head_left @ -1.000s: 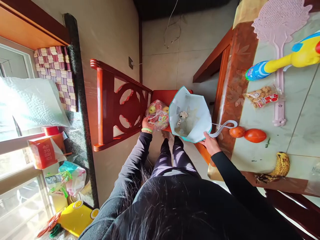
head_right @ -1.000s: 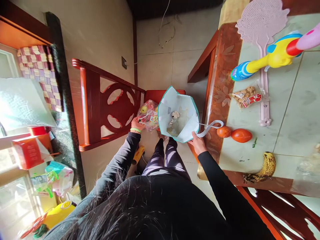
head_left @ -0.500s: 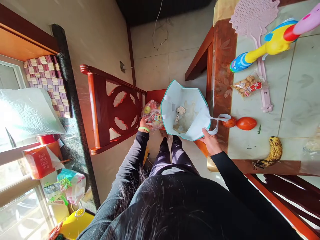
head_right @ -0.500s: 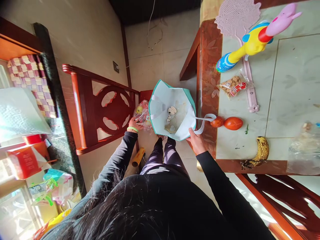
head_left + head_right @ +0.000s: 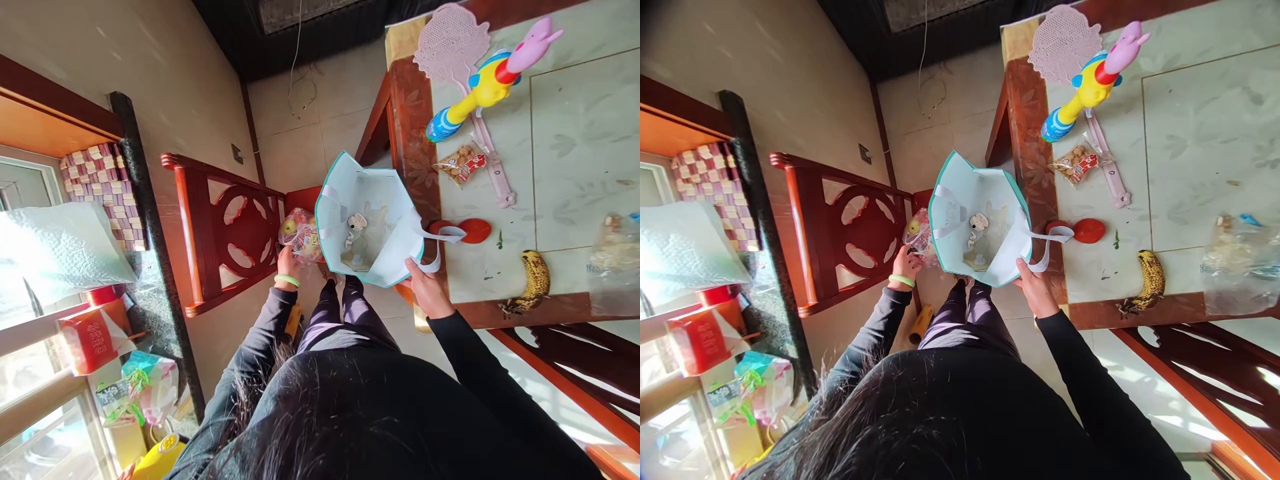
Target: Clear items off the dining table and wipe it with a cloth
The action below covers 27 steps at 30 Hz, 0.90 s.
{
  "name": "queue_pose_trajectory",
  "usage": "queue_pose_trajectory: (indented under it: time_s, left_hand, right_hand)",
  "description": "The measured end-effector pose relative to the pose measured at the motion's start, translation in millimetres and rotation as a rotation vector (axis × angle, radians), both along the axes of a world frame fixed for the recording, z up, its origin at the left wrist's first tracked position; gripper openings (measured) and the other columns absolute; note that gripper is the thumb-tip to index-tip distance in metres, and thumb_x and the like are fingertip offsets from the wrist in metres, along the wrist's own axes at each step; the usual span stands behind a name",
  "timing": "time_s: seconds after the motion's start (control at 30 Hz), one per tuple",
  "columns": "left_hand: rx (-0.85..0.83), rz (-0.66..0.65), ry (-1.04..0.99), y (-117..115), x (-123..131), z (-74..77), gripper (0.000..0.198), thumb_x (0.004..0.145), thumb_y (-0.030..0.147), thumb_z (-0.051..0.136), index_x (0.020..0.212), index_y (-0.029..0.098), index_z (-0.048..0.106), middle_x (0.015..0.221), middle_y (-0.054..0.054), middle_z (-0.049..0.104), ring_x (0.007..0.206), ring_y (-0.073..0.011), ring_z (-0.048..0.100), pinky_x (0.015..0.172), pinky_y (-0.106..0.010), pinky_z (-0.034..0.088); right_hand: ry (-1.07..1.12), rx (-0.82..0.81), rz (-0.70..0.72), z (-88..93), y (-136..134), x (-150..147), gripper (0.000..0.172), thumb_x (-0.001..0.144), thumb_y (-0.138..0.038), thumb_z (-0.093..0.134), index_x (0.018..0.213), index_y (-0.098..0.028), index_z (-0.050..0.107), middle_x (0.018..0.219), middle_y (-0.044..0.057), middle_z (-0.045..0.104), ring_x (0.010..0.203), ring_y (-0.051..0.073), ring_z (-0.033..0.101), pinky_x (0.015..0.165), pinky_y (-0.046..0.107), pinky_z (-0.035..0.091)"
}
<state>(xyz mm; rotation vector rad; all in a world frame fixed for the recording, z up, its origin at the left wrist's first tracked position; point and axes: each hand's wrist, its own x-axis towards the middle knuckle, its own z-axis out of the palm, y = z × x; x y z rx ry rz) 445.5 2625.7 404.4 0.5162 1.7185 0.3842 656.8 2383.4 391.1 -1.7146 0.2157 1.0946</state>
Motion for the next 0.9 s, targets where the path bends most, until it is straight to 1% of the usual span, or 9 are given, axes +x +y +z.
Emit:
queue_pose_trajectory:
  time_s: [0.1,0.23,0.3,0.37,0.5,0.6,0.7,0.8,0.9]
  left_hand:
    - [0.193,-0.107,-0.061,-20,12,25.4,0.047,0.098,0.029,0.073,0.144,0.026,0.062,0.160,-0.009,0.058,0.150,-0.0252,0.056,0.124,-0.038,0.047]
    - [0.347,-0.288,-0.189,-30,29,48.9,0.075,0.069,0.002,0.094,0.136,0.026,0.070,0.157,-0.008,0.061,0.150,-0.0284,0.055,0.125,-0.034,0.045]
    - [0.380,-0.357,-0.237,-30,35,58.2,0.068,0.066,-0.007,0.090,0.126,0.023,0.075,0.143,-0.008,0.070,0.147,-0.0283,0.057,0.126,-0.032,0.043]
    - [0.408,-0.424,-0.270,-32,39,70.1,0.055,0.070,-0.009,0.082,0.116,0.021,0.078,0.128,-0.008,0.075,0.142,-0.0274,0.060,0.125,-0.030,0.043]
    - [0.443,-0.552,-0.361,-43,42,108.6,0.037,0.079,0.000,0.078,0.110,0.022,0.080,0.120,-0.007,0.077,0.136,-0.0288,0.062,0.121,-0.032,0.047]
    - [0.509,-0.678,-0.434,-60,46,142.5,0.034,0.081,0.011,0.084,0.112,0.023,0.079,0.121,-0.007,0.077,0.132,-0.0299,0.064,0.119,-0.033,0.048]
    - [0.556,-0.816,-0.530,-81,58,167.7,0.033,0.082,0.021,0.089,0.114,0.023,0.080,0.121,-0.008,0.077,0.127,-0.0303,0.065,0.115,-0.034,0.050]
    - [0.533,-0.899,-0.641,-107,77,177.2,0.035,0.086,0.032,0.089,0.119,0.024,0.080,0.123,-0.008,0.076,0.120,-0.0293,0.067,0.108,-0.034,0.052]
    - [0.464,-0.875,-0.693,-136,100,168.7,0.034,0.089,0.040,0.087,0.117,0.023,0.082,0.113,-0.007,0.077,0.108,-0.0264,0.068,0.096,-0.031,0.054]
  right_hand:
    - [-0.027,0.029,0.022,10.8,-8,-2,0.067,0.070,-0.072,0.085,0.120,-0.030,0.071,0.138,0.005,0.071,0.126,0.029,0.070,0.077,0.033,0.071]
    - [-0.059,0.044,0.058,32.0,-19,-9,0.062,0.075,-0.071,0.084,0.119,-0.029,0.072,0.134,0.005,0.073,0.126,0.029,0.070,0.075,0.030,0.070]
    - [-0.061,0.056,0.059,45.5,-26,-14,0.061,0.078,-0.070,0.083,0.121,-0.029,0.071,0.135,0.006,0.074,0.124,0.029,0.072,0.075,0.030,0.070]
    - [-0.058,0.077,0.036,60.0,-35,-19,0.060,0.080,-0.068,0.083,0.124,-0.029,0.070,0.141,0.006,0.072,0.124,0.029,0.072,0.074,0.031,0.071]
    - [-0.127,0.053,-0.029,90.6,-67,-21,0.055,0.082,-0.066,0.081,0.124,-0.032,0.070,0.151,0.006,0.066,0.129,0.031,0.070,0.078,0.033,0.072]
    - [-0.229,-0.018,-0.020,114.9,-101,-17,0.055,0.083,-0.071,0.078,0.124,-0.033,0.073,0.148,0.007,0.068,0.132,0.032,0.069,0.083,0.036,0.072]
    - [-0.396,-0.042,0.022,139.0,-133,-15,0.050,0.087,-0.072,0.074,0.120,-0.034,0.075,0.138,0.005,0.073,0.139,0.032,0.065,0.109,0.044,0.066]
    - [-0.585,-0.038,0.038,159.0,-160,-12,0.045,0.093,-0.071,0.069,0.119,-0.035,0.076,0.129,0.004,0.075,0.148,0.030,0.058,0.135,0.051,0.040]
    - [-0.671,-0.062,0.016,167.2,-184,-6,0.048,0.095,-0.072,0.066,0.123,-0.034,0.074,0.130,0.005,0.075,0.151,0.031,0.055,0.139,0.053,0.031]
